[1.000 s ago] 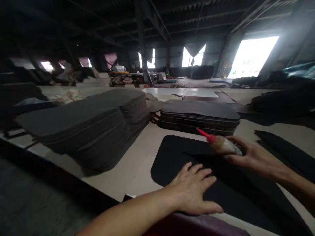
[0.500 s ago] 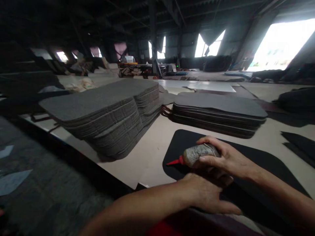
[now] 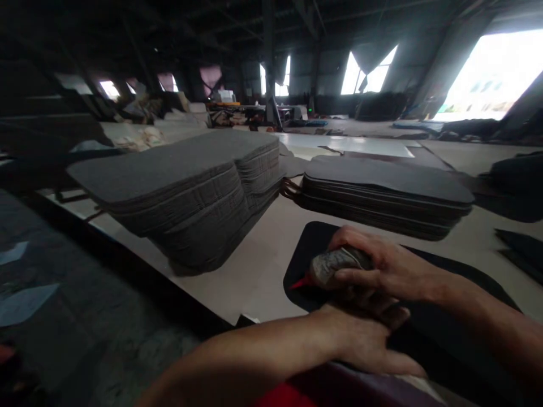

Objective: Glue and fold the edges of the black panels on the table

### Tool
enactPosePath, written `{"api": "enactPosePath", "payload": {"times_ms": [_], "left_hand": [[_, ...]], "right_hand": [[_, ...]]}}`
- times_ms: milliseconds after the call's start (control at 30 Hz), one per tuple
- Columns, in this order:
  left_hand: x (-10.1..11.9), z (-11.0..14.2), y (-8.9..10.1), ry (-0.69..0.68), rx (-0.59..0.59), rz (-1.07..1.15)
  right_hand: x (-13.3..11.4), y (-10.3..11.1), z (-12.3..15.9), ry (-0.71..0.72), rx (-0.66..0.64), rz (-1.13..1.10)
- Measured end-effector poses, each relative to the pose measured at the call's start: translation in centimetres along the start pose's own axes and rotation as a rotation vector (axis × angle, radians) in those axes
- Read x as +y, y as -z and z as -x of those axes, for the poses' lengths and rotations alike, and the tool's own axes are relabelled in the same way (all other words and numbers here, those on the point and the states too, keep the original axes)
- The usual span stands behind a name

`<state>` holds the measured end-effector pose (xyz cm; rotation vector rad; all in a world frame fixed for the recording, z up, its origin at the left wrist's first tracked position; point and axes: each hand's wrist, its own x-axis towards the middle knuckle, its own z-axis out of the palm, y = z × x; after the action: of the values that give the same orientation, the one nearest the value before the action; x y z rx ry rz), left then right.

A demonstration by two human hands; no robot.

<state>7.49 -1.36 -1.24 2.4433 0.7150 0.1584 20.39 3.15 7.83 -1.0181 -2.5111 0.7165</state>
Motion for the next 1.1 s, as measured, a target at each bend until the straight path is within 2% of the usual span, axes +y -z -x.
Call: {"api": "enactPosePath", "payload": {"times_ms": [67, 167, 333, 500, 767, 967, 1100], "left_hand": [[-0.1, 0.1, -0.2, 0.002, 0.004, 0.029], [-0.2, 0.0, -0.3, 0.014, -0.008, 0.059], [-0.2, -0.4, -0.3, -0.05, 0.028, -0.008], [-0.5, -0.6, -0.4, -0.109, 0.102, -0.08], [-0.4, -0.2, -0.3, -0.103, 0.088, 0.072], [-0.6, -0.2, 0.1, -0.099, 0.091, 0.059], [-0.1, -0.1, 0.6, -0.063, 0.077, 0.034]], "right_hand": [[-0.6, 0.5, -0.5, 0.073, -0.013, 0.074], [-1.0, 0.8, -1.2, 0.103, -0.032, 0.118], [0.2, 1.2, -2.4, 0.126, 0.037, 0.217], [2.4, 2.1, -3.7, 0.101, 0.132, 0.346], [6.0, 3.4, -5.6, 0.003, 0.224, 0.473], [7.3, 4.0, -6.3, -0.045, 0.271, 0.502], [7.3, 5.2, -5.4, -0.09, 0.257, 0.531]]}}
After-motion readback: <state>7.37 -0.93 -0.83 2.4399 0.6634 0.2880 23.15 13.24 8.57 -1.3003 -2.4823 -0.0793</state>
